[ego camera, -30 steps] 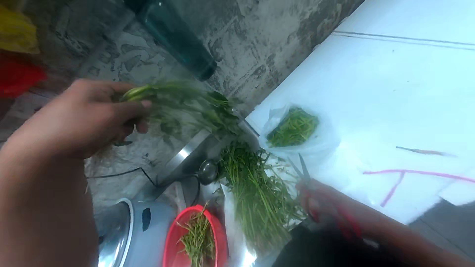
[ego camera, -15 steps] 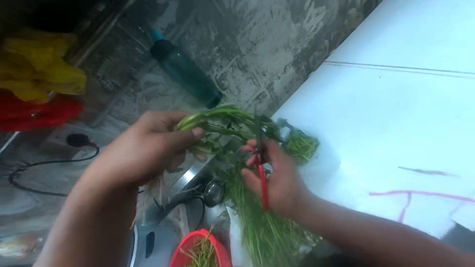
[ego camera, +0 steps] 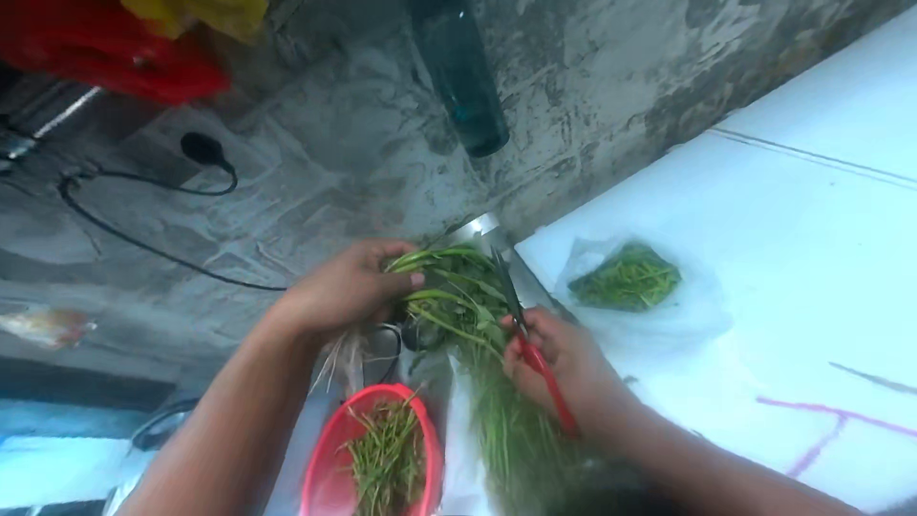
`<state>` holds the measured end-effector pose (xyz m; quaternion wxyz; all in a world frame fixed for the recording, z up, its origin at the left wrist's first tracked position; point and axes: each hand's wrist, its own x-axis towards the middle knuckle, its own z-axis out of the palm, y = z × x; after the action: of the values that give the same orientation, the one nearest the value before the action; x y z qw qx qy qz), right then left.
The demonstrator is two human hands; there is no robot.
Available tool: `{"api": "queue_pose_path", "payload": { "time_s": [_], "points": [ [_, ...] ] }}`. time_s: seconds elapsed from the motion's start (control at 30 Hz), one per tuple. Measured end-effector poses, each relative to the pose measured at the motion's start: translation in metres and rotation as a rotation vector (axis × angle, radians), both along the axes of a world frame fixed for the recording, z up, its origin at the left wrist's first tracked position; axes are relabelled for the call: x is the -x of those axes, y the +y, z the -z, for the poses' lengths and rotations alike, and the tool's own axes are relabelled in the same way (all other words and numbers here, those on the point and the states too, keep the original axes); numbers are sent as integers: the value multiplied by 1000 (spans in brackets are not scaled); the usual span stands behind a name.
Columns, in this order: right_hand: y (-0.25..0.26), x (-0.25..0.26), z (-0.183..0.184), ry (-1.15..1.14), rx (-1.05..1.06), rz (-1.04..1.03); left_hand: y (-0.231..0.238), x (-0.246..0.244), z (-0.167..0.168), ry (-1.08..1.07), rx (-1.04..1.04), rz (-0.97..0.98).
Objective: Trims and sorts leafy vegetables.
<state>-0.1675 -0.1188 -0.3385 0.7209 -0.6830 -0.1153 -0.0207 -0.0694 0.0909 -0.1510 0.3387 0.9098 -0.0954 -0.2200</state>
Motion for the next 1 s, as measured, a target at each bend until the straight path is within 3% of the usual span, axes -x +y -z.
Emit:
{"api": "queue_pose_path", "payload": {
  "time_s": [0.2,0.33,0.43,0.53,0.77,1.0],
  "points": [
    [2,-4,10,282,202,-108,64,6,97,273,66,61],
    [6,-5,31,372,311,-250,85,18,152,226,-13,-5],
    [12,0,32,380,396,-355,91,25,176,165,-46,-87],
    [11,5,26,382,421,-477,100,26,188,151,-12,-239],
    [-26,13,35,439,94,-668,116,20,182,166,349,-596],
    [-72,26,26,356,-216,-654,108,10,148,39,373,-684]
  ]
}}
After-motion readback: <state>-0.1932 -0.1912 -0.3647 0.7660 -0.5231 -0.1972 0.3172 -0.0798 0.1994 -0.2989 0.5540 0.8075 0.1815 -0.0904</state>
